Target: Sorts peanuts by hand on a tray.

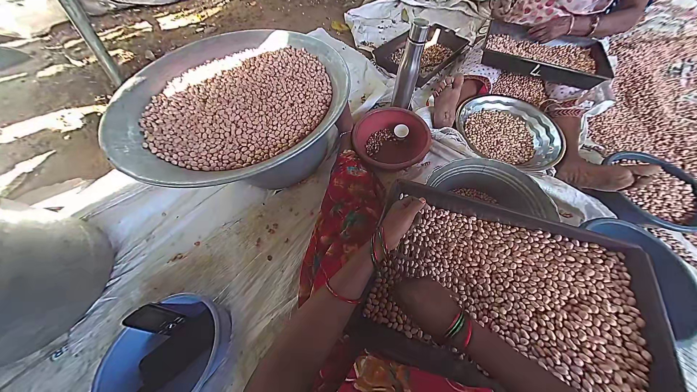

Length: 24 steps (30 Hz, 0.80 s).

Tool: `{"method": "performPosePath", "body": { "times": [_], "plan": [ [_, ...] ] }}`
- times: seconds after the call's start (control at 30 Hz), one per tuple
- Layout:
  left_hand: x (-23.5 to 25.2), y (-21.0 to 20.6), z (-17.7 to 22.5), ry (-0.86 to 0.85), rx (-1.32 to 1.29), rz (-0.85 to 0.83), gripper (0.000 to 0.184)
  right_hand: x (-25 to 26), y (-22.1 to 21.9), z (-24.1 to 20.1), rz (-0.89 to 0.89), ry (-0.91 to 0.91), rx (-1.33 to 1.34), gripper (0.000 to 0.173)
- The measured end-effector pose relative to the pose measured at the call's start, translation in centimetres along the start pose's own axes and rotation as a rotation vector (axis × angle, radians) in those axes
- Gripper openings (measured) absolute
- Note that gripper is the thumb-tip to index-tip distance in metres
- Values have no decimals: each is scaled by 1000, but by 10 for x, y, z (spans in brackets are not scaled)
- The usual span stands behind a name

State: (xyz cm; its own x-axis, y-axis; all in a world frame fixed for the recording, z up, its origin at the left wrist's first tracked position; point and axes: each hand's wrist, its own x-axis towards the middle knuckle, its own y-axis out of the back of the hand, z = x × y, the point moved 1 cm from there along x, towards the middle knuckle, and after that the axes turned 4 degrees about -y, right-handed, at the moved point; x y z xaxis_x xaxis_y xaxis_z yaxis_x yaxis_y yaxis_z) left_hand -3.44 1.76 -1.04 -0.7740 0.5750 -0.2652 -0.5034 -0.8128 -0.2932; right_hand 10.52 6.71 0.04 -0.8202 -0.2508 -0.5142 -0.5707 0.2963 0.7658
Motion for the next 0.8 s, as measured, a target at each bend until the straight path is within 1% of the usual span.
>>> {"method": "performPosePath", "body": {
  "times": [0.1,0.17,0.2,0.23,0.27,0.3,0.33,0.37,0.43,0.47,0.5,0.53,0.6,0.63,0.73,0.8],
  "plan": [
    [-1,0,0,-10,-2,5,27,-6,-18,-9,15,71,-30,20],
    [-2,1,1,-13,2,9,27,-14,-26,-17,-87,137,-3,18],
    [-2,0,1,-16,6,9,27,-15,-30,-17,-74,188,6,17],
    [-1,0,0,-18,11,11,27,-13,-33,-13,-21,238,17,17],
    [0,0,-2,-21,18,12,27,-9,-28,-7,-1,242,35,21],
    [0,-1,-2,-25,13,19,26,-4,-18,1,58,216,43,24],
    [0,-2,-2,-30,5,25,26,-1,-4,11,163,154,47,26],
    [-1,-2,-2,-37,0,27,26,-2,14,21,308,71,72,28],
    [-4,0,-1,-56,12,8,25,-11,45,49,753,-45,146,25],
    [-4,0,-2,-63,27,-6,25,-18,59,65,887,-107,197,25],
    [-4,0,-2,-72,39,-16,25,-28,72,80,948,-167,240,25],
    [-3,0,-3,-79,51,-23,25,-38,82,93,964,-222,259,26],
    [-2,-2,-3,-78,64,-25,25,-57,87,107,899,-314,252,27],
    [-1,-2,-2,-77,72,-22,25,-65,86,108,831,-348,236,28],
    [-1,-2,-2,-65,95,-15,24,-81,74,102,545,-439,174,29],
    [-2,-3,-2,-49,101,-3,25,-86,63,97,425,-477,118,30]
  ]
}}
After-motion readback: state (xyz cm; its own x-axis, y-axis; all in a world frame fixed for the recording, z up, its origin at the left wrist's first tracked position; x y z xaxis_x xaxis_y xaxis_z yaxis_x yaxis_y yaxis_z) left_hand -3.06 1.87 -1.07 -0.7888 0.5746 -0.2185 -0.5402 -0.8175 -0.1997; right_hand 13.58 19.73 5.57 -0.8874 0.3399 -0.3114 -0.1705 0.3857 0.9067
